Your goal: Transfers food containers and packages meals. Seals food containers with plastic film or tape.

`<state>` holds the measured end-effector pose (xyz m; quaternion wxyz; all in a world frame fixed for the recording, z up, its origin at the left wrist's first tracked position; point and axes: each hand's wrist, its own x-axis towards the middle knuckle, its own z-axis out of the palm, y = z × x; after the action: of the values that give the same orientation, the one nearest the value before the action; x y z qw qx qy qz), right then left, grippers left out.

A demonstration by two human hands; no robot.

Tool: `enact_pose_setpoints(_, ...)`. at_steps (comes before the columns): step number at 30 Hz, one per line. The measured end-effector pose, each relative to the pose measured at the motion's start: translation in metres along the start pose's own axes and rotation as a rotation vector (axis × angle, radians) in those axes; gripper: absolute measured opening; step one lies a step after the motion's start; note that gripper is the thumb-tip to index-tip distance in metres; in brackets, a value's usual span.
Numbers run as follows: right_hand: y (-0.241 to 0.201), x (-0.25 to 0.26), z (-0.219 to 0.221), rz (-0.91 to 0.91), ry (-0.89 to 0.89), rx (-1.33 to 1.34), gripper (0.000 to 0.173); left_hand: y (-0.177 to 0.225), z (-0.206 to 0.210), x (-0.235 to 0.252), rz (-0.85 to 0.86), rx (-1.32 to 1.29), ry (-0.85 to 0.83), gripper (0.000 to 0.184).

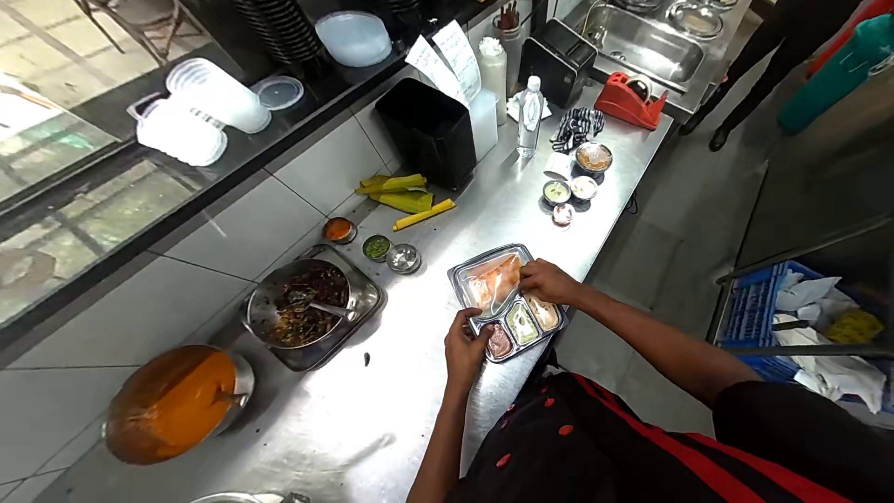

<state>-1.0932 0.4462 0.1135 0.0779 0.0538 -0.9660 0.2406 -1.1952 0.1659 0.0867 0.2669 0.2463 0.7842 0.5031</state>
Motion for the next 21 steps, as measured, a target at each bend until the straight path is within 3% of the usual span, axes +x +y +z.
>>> enact_pose_setpoints(6,-0.02,0.016,0.001,-0.067,-0.194,0.068,0.013,-0.007,0.001,0.002,-0.049,-0.188,-0.017,0.041)
enact_pose_setpoints(15,-0.043,0.036,0.017,-0.156,-0.2,-0.031,0.012,-0.008,0.006,0.001,-0.063,-0.184,0.039,0.037)
enact_pose_setpoints(21,-0.032,0.029,0.014,-0.08,-0.14,0.004,0.012,-0.005,0.014,-0.004,-0.046,-0.298,0.121,0.031)
